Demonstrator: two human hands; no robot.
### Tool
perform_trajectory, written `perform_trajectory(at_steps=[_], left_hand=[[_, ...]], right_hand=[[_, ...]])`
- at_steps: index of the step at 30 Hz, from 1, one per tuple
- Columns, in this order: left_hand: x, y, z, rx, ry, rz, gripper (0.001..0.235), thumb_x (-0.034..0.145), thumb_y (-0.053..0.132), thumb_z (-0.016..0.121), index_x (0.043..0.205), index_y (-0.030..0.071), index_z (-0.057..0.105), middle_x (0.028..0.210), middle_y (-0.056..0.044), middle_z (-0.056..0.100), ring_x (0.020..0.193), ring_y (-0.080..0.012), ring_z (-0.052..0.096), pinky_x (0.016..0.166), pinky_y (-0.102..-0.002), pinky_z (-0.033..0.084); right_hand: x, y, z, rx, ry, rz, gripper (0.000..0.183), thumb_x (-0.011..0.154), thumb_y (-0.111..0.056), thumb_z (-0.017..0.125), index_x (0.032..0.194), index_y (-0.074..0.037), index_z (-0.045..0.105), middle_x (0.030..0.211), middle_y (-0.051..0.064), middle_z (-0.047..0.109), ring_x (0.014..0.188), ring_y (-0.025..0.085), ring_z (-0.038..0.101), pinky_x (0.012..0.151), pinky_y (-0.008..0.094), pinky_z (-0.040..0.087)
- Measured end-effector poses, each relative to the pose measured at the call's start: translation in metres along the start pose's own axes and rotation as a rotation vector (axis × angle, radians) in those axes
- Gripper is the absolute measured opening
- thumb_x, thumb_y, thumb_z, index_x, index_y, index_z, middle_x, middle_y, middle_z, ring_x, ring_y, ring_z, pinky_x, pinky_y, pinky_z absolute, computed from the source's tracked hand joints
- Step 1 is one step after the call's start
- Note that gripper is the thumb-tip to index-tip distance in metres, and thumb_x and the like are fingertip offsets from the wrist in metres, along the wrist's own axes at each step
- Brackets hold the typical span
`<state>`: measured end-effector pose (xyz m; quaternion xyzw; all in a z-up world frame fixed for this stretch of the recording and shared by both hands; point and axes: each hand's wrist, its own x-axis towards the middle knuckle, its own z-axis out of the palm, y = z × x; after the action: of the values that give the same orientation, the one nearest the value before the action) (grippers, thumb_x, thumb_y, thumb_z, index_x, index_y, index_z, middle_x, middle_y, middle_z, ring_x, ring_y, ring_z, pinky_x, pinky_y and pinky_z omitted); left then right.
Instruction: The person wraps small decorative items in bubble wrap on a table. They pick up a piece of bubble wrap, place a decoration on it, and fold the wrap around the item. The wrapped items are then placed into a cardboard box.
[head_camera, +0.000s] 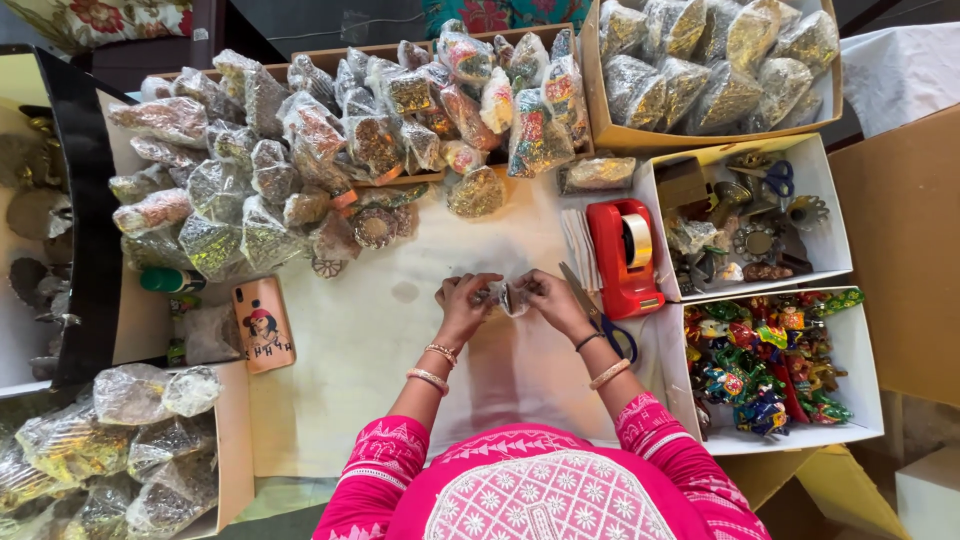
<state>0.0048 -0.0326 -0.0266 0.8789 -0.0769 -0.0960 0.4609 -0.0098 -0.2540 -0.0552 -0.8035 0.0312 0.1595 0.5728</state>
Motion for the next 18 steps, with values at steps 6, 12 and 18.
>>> perform_trajectory(at_steps=[6,12,18], left_hand=[[0.001,-0.002,0.008,0.069,0.037,-0.004,0.043,0.073,0.024,0.085,0.112,0.037,0.074,0.099,0.010,0.067,0.109,-0.0269,0.048,0.100,-0.048,0.026],[-0.002,0.002,0.008,0.057,0.056,-0.007,0.044,0.075,0.025,0.084,0.116,0.038,0.072,0.100,0.008,0.066,0.107,-0.0278,0.048,0.100,-0.049,0.027],[-0.001,0.006,0.002,0.122,0.026,0.057,0.045,0.079,0.024,0.079,0.121,0.040,0.072,0.102,0.005,0.064,0.106,-0.0303,0.047,0.096,-0.049,0.027]], right_hand=[[-0.001,-0.027,0.016,0.209,0.131,0.030,0.016,0.093,0.005,0.062,0.108,0.000,0.067,0.094,0.004,0.071,0.086,0.010,0.068,0.076,0.026,0.059],[-0.012,-0.052,0.011,0.255,0.030,0.046,0.033,0.094,0.002,0.064,0.125,-0.006,0.056,0.101,0.005,0.067,0.093,0.011,0.065,0.082,0.027,0.055],[-0.019,-0.023,0.011,0.451,-0.092,0.012,0.056,0.088,0.001,0.067,0.137,-0.011,0.042,0.120,0.006,0.056,0.112,0.013,0.061,0.097,0.030,0.052]])
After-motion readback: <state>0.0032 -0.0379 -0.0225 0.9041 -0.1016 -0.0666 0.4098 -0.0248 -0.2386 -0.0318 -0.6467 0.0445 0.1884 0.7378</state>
